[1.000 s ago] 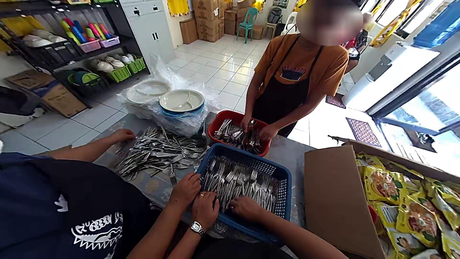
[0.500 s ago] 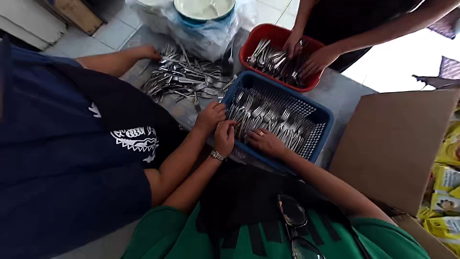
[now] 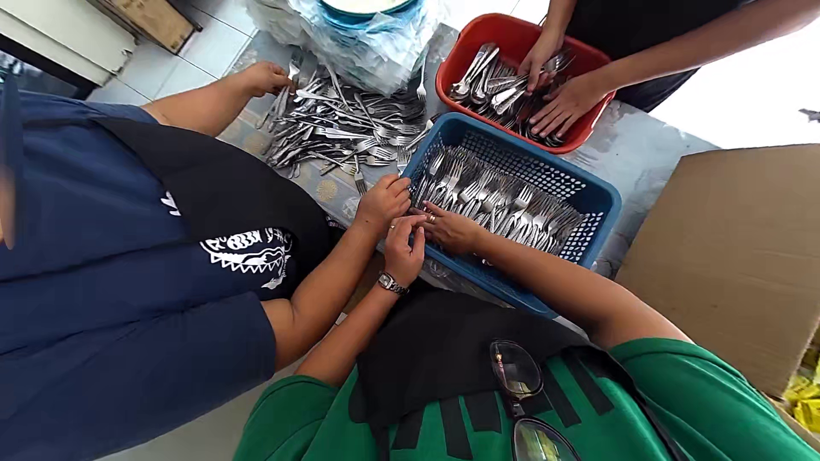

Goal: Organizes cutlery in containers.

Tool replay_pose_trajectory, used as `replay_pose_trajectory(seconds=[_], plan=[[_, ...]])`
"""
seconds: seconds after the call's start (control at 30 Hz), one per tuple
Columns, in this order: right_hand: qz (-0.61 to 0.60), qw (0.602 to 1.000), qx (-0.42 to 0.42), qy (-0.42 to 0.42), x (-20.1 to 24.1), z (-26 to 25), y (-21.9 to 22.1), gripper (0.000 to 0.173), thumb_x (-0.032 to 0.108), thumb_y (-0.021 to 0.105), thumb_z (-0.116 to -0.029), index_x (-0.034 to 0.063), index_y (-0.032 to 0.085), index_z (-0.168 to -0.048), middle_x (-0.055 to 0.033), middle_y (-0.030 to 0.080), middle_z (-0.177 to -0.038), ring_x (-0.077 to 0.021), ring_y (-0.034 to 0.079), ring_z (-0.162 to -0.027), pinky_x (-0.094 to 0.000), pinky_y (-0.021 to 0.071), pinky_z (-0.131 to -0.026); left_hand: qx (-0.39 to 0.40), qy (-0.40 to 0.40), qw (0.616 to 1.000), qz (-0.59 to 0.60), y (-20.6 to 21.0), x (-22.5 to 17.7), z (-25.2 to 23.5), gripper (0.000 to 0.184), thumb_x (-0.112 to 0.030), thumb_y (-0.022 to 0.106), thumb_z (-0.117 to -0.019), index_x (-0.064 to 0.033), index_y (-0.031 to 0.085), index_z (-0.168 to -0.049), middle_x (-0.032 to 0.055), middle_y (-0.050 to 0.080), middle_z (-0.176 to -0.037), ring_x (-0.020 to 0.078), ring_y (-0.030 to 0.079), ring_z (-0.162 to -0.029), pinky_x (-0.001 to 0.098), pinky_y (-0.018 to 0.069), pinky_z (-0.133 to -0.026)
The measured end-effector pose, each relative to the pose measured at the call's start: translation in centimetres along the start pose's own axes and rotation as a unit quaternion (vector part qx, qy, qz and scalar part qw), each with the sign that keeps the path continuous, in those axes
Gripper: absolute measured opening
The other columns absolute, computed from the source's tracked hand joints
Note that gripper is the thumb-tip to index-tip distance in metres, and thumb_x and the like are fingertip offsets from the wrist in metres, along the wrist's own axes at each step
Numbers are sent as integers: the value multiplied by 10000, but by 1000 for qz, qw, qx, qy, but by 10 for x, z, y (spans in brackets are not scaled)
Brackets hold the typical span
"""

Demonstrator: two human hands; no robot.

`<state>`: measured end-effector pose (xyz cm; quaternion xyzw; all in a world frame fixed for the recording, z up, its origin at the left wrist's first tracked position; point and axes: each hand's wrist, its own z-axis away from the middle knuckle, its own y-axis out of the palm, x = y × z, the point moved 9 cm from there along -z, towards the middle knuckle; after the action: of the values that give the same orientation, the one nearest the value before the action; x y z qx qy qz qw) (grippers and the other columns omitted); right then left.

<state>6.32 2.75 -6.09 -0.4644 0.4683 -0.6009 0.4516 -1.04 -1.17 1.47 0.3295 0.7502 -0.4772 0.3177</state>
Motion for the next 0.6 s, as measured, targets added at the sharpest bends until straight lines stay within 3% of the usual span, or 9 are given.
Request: replay_pose_trajectory(seconds=[0.17,0.27,0.33,0.4,0.5,0.6], plan=[[-10,999,20,-31,-14,2,11,670,128,647,-968,-13,388,-1570,-173,266,-1695,-351,151,-1597,-600,65,-1269,4,-14,1000,0,-1,4,4,253,3,557,-950,67,699,-1150,206,699,-1181,274,658,-1155,393,521,-1025],[-11,999,-34,-37,-12,5,15,835,273,781,-830,37,445,-1557,-166,284,-1691,-355,189,-1588,-603,112,-1265,10,-35,999,7,-4,5,12,253,-14,558,-961,60,697,-1159,193,704,-1176,263,662,-1157,400,526,-1030],[-46,998,-31,-33,-16,5,14,910,211,807,-811,65,376,-1599,-168,241,-1705,-359,144,-1596,-618,61,-1265,1,-51,998,32,-6,4,9,253,-7,564,-950,99,693,-1139,225,715,-1146,283,688,-1121,410,546,-1015],[-91,996,-26,-9,-16,13,6,911,119,766,-839,67,308,-1624,-170,219,-1712,-352,140,-1599,-612,63,-1268,-5,-104,990,92,-6,0,4,265,14,550,-949,148,652,-1154,248,703,-1145,245,693,-1101,353,556,-990],[-163,981,-60,86,-15,44,-4,943,241,804,-839,84,310,-1626,-173,234,-1706,-353,161,-1596,-616,97,-1268,-19,-284,929,237,1,3,5,311,52,521,-973,168,547,-1260,236,650,-1215,172,658,-1106,300,533,-983],[-194,927,-182,266,-32,90,-26,832,388,731,-895,44,401,-1577,-224,348,-1646,-401,287,-1550,-642,222,-1237,-45,-472,811,344,15,-2,4,397,-8,393,-1069,102,385,-1450,254,480,-1446,241,583,-1222,338,485,-1030]])
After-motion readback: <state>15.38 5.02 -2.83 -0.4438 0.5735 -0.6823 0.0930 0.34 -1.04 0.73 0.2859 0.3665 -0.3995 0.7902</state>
